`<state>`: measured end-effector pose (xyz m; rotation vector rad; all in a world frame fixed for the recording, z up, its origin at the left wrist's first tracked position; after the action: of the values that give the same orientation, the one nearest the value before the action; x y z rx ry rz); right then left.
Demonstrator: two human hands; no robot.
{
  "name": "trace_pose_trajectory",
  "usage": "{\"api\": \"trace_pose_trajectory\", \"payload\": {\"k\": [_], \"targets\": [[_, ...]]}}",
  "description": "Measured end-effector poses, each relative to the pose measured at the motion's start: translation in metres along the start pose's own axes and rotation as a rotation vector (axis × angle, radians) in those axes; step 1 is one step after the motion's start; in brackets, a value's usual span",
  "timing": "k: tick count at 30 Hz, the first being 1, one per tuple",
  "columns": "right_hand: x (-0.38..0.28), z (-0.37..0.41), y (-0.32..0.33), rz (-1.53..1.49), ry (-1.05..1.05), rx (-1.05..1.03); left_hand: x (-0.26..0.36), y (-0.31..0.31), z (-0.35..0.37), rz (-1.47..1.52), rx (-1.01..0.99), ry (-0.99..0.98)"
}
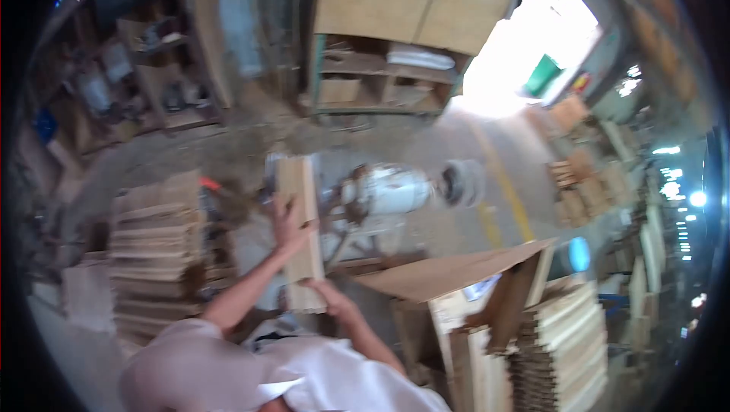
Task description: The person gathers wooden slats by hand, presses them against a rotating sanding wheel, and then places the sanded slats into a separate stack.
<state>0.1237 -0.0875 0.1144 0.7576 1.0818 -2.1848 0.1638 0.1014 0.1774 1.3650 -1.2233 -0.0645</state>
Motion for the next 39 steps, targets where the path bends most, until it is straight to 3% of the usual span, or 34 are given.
{"api": "trace_pose_trajectory", "payload": {"k": [1,2,6,9,14,16,18,19,20,24,27,34,39], "targets": [[-0.049,0.024,-0.02,0.373,0.774,-0.14,0.003,-0.004,-0.014,-0.074,0.001,-0.096],[-0.002,-0.03,0.001,-0.104,-0.062,-0.069,0.008,0.0,-0.023,-0.165,0.006,-0.185],[-0.029,-0.067,0.0,-0.259,-0.182,-0.19,0.019,-0.005,-0.077,-0.177,-0.112,-0.286],[-0.025,-0.078,0.005,-0.357,-0.189,-0.261,0.018,-0.004,-0.084,-0.149,-0.149,-0.303],[0.023,-0.028,0.003,-0.303,-0.241,-0.128,0.031,0.004,-0.032,-0.163,-0.156,-0.277],[0.046,-0.038,0.01,-0.373,-0.261,-0.235,0.032,0.003,-0.02,-0.169,-0.182,-0.283],[0.014,-0.04,-0.006,-0.352,-0.25,-0.191,0.029,0.003,-0.035,-0.147,-0.19,-0.29],[-0.011,-0.049,-0.01,-0.193,-0.171,-0.122,0.025,0.004,-0.052,-0.136,-0.155,-0.296],[-0.009,-0.075,-0.004,-0.206,-0.134,-0.217,0.021,0.004,-0.068,-0.125,-0.121,-0.301],[-0.053,-0.113,-0.005,-0.074,-0.055,-0.05,-0.001,0.0,-0.109,-0.197,-0.037,-0.329],[-0.051,-0.101,-0.007,0.005,-0.072,0.025,-0.009,-0.008,-0.108,-0.249,-0.139,-0.276],[-0.021,-0.024,0.002,0.108,-0.046,0.055,0.015,-0.01,-0.058,-0.23,-0.13,-0.254],[0.018,0.018,0.016,0.115,-0.161,0.02,0.024,-0.007,-0.035,-0.202,-0.132,-0.23]]}}
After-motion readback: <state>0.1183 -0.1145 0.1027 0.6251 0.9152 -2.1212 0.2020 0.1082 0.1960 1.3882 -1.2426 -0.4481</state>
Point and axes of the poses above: each hand's wrist, its own z-axis away from the middle knuckle, its own y-axis out of the back of the hand, x = y × z, the point moved 6 cm from there along -z, towards the middle knuckle, and after that the axes turned 3 degrees about z, right-handed, at the moved point
